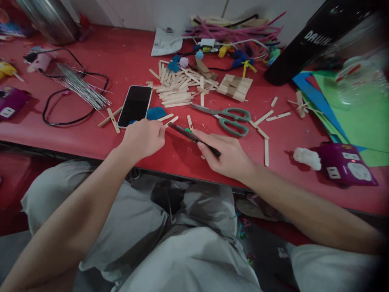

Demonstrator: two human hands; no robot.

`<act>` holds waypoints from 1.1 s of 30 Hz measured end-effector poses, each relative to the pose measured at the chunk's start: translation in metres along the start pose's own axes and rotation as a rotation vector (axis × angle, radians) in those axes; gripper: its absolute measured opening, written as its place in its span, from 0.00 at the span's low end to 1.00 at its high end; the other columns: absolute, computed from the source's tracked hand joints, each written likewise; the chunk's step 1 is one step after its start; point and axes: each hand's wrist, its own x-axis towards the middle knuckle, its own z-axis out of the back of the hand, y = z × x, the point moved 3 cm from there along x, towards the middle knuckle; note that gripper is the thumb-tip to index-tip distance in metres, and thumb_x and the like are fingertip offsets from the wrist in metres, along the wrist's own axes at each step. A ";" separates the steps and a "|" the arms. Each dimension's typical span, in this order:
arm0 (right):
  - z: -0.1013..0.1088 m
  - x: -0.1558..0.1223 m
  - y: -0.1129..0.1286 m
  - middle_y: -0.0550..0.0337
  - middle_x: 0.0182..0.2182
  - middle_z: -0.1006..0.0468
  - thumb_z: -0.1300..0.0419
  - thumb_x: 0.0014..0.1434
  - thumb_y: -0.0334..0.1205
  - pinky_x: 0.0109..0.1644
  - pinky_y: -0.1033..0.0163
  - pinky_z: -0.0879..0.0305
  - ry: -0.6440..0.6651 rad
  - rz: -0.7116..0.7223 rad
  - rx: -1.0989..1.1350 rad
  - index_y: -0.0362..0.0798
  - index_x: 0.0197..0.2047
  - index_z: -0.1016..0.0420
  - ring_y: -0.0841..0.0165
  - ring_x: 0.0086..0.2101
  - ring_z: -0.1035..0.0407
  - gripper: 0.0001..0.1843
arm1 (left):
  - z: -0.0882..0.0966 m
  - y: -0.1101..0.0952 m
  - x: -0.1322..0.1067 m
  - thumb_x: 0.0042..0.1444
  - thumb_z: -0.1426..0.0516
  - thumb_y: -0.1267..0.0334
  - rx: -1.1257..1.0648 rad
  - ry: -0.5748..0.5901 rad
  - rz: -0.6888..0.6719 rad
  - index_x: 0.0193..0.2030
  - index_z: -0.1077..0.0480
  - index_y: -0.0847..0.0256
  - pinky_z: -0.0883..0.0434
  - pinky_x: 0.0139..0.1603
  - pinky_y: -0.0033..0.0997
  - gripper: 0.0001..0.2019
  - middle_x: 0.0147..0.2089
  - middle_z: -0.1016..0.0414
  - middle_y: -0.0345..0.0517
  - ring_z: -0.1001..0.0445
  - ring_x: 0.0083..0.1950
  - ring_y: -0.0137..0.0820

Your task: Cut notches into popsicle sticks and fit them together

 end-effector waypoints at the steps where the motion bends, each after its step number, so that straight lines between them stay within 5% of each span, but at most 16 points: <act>1: 0.000 0.000 0.000 0.54 0.34 0.17 0.50 0.67 0.37 0.39 0.61 0.27 0.003 -0.005 0.002 0.45 0.61 0.28 0.66 0.33 0.23 0.22 | 0.000 0.000 0.000 0.62 0.56 0.57 -0.001 0.006 0.004 0.46 0.23 0.60 0.30 0.44 0.45 0.21 0.44 0.20 0.60 0.22 0.47 0.52; 11: -0.003 -0.001 -0.003 0.54 0.32 0.19 0.51 0.67 0.37 0.41 0.62 0.28 0.006 -0.004 -0.005 0.42 0.61 0.28 0.67 0.32 0.25 0.22 | 0.000 0.001 0.000 0.61 0.56 0.58 -0.006 0.002 -0.019 0.47 0.23 0.60 0.29 0.43 0.51 0.22 0.43 0.20 0.62 0.22 0.46 0.57; 19: -0.005 -0.003 -0.002 0.54 0.28 0.23 0.50 0.67 0.36 0.31 0.63 0.33 0.021 0.051 -0.146 0.38 0.60 0.26 0.67 0.26 0.29 0.22 | 0.001 -0.002 0.000 0.62 0.56 0.58 -0.008 0.015 -0.022 0.46 0.23 0.62 0.28 0.45 0.52 0.22 0.44 0.20 0.63 0.22 0.47 0.57; 33: -0.005 -0.003 -0.006 0.57 0.30 0.20 0.49 0.67 0.36 0.39 0.63 0.28 -0.048 0.047 0.020 0.44 0.61 0.29 0.68 0.30 0.26 0.21 | -0.001 0.000 0.001 0.62 0.57 0.58 0.034 -0.002 -0.016 0.45 0.23 0.61 0.27 0.44 0.52 0.22 0.43 0.19 0.61 0.21 0.46 0.57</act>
